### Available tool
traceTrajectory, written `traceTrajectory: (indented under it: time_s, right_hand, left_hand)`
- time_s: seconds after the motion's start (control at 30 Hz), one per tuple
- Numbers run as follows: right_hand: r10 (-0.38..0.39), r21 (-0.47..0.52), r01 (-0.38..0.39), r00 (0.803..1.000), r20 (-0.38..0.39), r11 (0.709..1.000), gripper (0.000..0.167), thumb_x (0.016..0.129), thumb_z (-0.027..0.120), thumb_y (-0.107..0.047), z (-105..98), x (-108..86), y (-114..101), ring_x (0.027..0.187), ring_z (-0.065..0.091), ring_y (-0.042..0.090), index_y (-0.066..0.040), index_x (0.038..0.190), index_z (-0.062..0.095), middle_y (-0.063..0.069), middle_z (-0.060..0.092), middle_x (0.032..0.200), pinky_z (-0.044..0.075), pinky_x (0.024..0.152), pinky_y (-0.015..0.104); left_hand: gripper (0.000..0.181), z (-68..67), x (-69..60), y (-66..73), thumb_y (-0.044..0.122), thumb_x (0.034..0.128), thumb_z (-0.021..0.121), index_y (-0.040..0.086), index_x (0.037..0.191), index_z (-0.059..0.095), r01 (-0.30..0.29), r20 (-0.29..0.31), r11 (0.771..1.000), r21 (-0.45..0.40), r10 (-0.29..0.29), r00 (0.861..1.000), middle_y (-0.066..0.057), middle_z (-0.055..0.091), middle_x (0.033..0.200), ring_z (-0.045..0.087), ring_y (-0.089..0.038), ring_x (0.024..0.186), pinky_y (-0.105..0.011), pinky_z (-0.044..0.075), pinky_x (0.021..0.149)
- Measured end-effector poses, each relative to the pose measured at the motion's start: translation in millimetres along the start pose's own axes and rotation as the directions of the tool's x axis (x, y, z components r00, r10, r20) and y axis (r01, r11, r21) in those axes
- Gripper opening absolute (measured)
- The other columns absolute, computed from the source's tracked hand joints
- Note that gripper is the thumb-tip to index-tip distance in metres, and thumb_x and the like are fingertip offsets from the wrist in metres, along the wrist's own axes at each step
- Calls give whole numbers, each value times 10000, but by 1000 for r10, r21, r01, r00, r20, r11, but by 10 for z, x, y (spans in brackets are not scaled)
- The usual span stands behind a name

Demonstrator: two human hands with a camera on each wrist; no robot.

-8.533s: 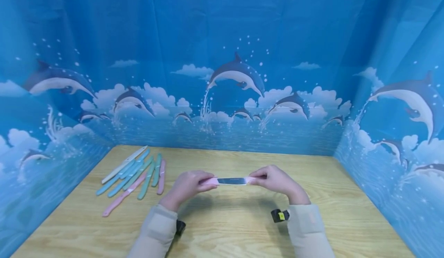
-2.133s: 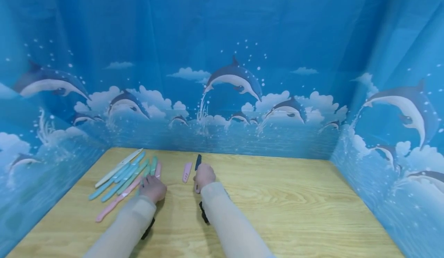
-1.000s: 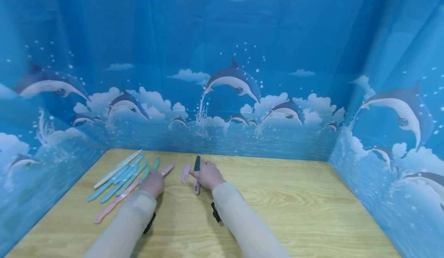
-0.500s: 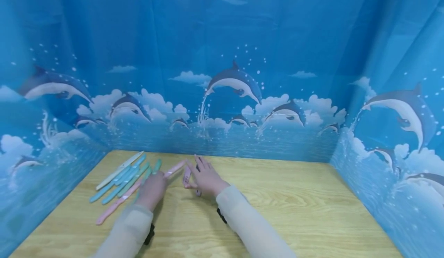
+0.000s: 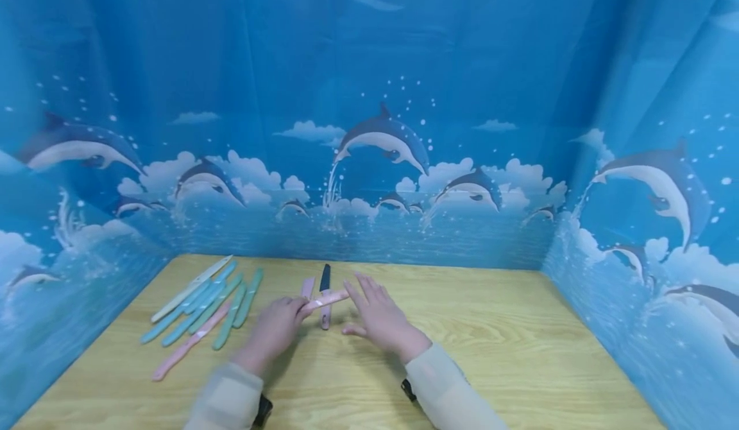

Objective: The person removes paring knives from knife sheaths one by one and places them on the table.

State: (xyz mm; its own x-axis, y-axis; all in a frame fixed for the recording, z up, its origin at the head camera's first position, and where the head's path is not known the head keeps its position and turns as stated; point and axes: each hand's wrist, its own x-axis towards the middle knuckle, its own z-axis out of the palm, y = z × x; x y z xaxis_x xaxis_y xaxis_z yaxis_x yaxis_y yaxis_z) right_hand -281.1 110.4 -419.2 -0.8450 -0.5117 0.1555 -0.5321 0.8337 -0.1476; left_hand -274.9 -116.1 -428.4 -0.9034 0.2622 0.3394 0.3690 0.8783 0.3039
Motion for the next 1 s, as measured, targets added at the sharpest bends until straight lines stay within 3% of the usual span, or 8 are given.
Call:
traceTrajectory:
  time_s: [0.23,0.53,0.8,1.0]
  right_hand:
    - [-6,17,7,998,-70,1000,879,878,619,-489,-93,-245,110,1480,139,357,-117,1546,186,153,99,1613,150,1189,506]
    - [-23,-18,21,997,-67,1000,829,901,593,-472,-114,-422,222,1461,200,375,-68,1528,233,183,192,1586,164,1176,532]
    - [-27,-51,22,996,-86,998,649,946,548,-416,-128,-485,245,1412,323,378,-17,1439,406,176,426,1477,195,1173,526]
    - [-44,-30,40,990,-136,999,349,941,596,-303,-155,-502,257,1191,570,327,-12,1132,617,146,656,1139,312,1132,513]
  left_hand:
    - [204,102,16,293,236,941,610,87,1055,691,-45,27,999,-30,45,999,-65,665,910,617,-248,851,-490,503,806]
    - [228,167,7,596,252,943,599,87,1075,685,-78,42,988,-130,84,996,-50,676,948,616,-227,898,-479,499,867]
    - [205,177,-4,682,252,947,592,107,1059,685,-77,57,986,-151,87,995,-24,656,935,586,-191,877,-448,479,844]
    - [228,200,-15,712,296,954,579,121,1046,691,-82,92,976,-202,102,991,-12,655,937,583,-193,887,-455,458,847]
